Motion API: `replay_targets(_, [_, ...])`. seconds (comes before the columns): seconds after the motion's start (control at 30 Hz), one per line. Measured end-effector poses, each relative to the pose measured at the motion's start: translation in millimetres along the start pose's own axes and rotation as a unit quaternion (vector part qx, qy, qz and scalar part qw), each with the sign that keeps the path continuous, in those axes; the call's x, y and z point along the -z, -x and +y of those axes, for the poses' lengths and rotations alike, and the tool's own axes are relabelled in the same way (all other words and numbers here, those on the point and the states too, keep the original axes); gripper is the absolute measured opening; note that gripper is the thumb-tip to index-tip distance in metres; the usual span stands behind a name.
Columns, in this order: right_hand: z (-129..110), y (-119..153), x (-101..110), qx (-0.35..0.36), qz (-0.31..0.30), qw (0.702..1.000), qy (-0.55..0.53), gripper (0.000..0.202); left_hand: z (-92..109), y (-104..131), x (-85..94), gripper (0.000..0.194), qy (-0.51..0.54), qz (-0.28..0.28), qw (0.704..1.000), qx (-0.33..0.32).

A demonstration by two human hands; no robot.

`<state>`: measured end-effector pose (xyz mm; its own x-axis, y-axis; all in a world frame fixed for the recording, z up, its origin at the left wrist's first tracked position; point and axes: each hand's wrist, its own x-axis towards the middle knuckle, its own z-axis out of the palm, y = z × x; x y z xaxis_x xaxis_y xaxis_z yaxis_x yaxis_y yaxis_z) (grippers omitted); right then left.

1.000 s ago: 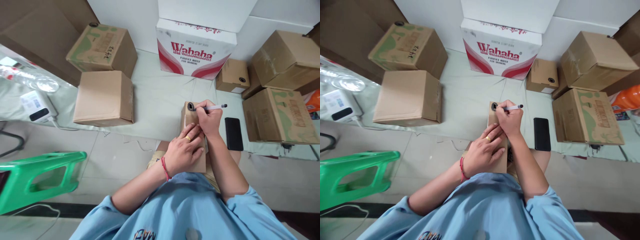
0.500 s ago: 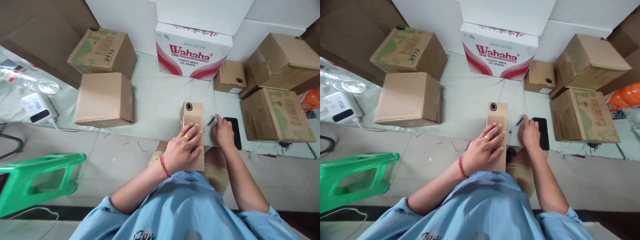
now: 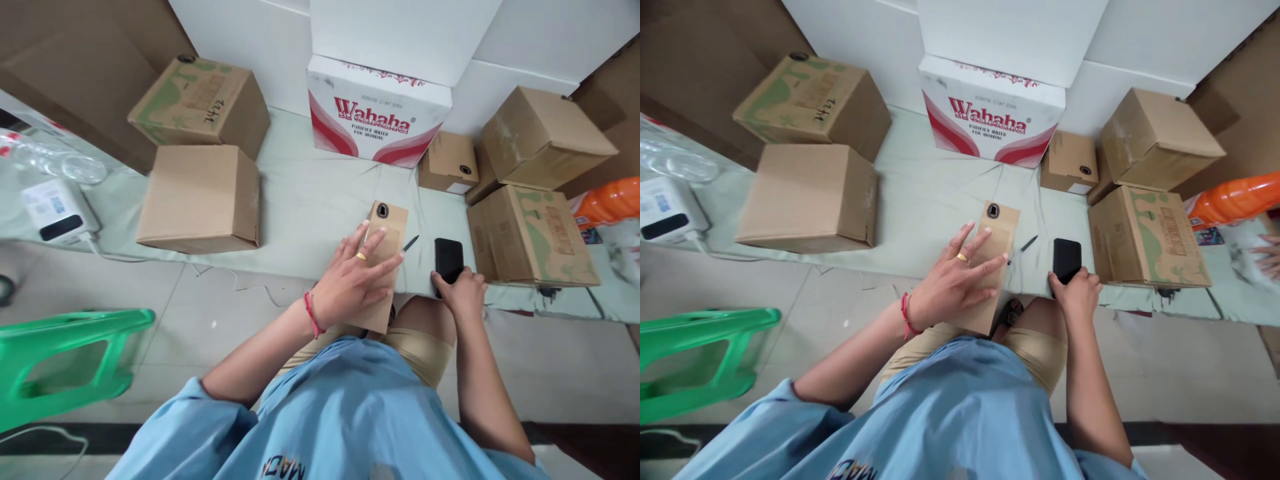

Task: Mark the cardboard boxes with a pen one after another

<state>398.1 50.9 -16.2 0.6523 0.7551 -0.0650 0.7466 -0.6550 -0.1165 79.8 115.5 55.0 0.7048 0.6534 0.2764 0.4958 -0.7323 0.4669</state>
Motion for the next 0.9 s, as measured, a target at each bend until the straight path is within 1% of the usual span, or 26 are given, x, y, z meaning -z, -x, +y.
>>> replay_targets(0.07, [-2,-6,4,-0.019,-0.018,1.000,-0.010,0.087,5,2,6.7,0.065,-0.024,0.047,0.998,-0.018])
replay_targets(0.13, [-1,-9,9,-0.026,-0.025,0.999,-0.019,0.093,11,10,14.2,0.060,-0.023,0.067,0.996,-0.045])
replay_targets(0.17, [1,-9,12,-0.031,-0.023,0.999,-0.027,0.096,14,15,17.3,0.057,-0.013,0.064,0.996,-0.061])
replay_targets(0.23, [4,-6,16,-0.043,-0.015,0.997,-0.061,0.099,19,29,20.0,0.061,0.016,0.037,0.994,-0.101])
replay_targets(0.3, [4,2,21,-0.039,0.008,0.993,-0.111,0.095,22,44,16.3,0.064,0.034,0.004,0.991,-0.131])
replay_targets(0.37, [-3,14,27,-0.016,0.031,0.986,-0.165,0.086,24,58,7.2,0.056,0.035,-0.020,0.991,-0.127])
replay_targets(0.43, [-19,29,35,0.013,0.034,0.974,-0.224,0.081,25,67,-3.6,0.045,0.031,-0.030,0.994,-0.098])
replay_targets(0.53, [-60,54,51,0.074,0.027,0.954,-0.288,0.080,27,70,-15.4,0.042,0.031,-0.014,0.997,-0.072])
replay_targets(0.57, [-76,62,56,0.099,0.038,0.949,-0.296,0.078,28,69,-17.7,0.041,0.031,-0.007,0.997,-0.072])
replay_targets(0.63, [-107,76,66,0.148,0.081,0.937,-0.308,0.073,31,64,-20.9,0.039,0.030,0.006,0.997,-0.076])
replay_targets(0.7, [-134,87,71,0.190,0.118,0.923,-0.312,0.067,32,60,-23.9,0.036,0.035,0.023,0.996,-0.079])
replay_targets(0.8, [-159,98,71,0.227,0.143,0.912,-0.311,0.065,32,60,-29.1,0.031,0.047,0.043,0.995,-0.078])
replay_targets(0.9, [-170,102,68,0.232,0.143,0.912,-0.307,0.067,31,62,-33.0,0.034,0.052,0.039,0.995,-0.080])
